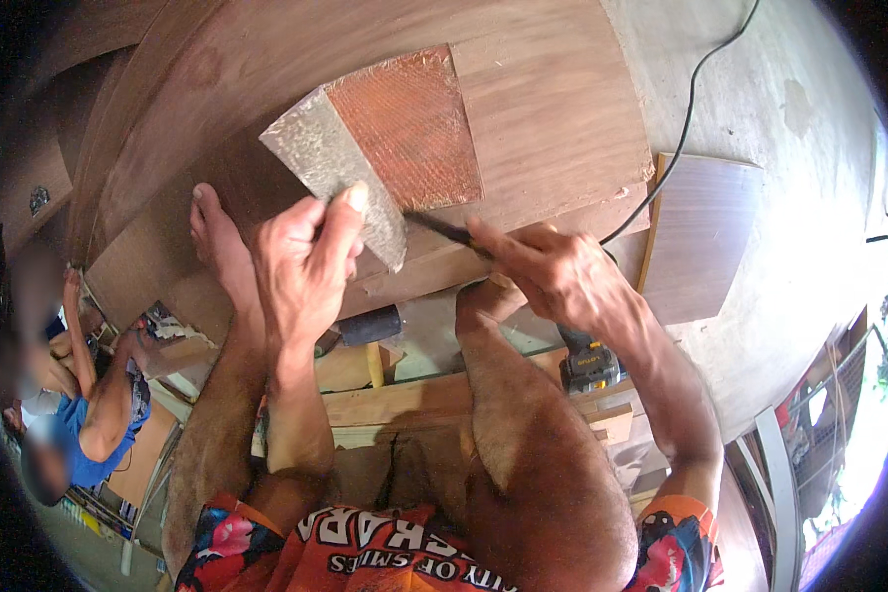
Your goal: The person trims a piece of laminate with a utility knife, applies tape to the back, and then lifts the laminate to position it on a wooden cabinet.
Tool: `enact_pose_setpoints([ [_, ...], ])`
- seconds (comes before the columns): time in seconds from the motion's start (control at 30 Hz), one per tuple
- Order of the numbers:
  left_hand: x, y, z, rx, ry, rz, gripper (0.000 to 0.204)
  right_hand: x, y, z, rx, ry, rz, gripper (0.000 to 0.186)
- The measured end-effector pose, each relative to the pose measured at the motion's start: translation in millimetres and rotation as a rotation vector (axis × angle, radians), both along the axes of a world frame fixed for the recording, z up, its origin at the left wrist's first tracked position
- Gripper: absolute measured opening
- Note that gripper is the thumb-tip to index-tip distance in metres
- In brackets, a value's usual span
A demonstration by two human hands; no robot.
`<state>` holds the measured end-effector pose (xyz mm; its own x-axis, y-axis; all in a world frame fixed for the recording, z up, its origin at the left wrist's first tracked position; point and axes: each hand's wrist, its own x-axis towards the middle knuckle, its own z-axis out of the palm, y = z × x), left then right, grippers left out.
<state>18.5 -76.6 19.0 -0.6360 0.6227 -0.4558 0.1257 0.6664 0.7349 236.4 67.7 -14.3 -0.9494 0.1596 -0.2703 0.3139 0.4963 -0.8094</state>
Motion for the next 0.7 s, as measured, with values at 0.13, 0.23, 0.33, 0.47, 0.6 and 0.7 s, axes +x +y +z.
enact_pose_setpoints([
  [0.13,-3,-4,6,-0.029,-0.002,-0.023,0.043,33,13,7,-0.071,-0.022,-0.073,0.055],
  [0.23,-2,-6,1,-0.073,0.023,-0.057,0.044,-5,27,10,0.022,0.054,-0.268,0.053],
  [0.33,-3,-3,3,-0.044,0.067,-0.097,0.044,-56,19,-6,0.051,0.13,-0.335,0.053],
  [0.47,2,2,1,0.098,0.115,-0.068,0.048,-101,13,-20,0.047,0.177,-0.315,0.047],
  [0.6,-1,0,0,0.108,0.203,-0.115,0.049,-100,14,-24,0.06,0.082,-0.278,0.047],
  [0.7,-5,-9,3,0.121,0.214,-0.109,0.043,-107,5,-23,0.004,0.022,-0.321,0.048],
])
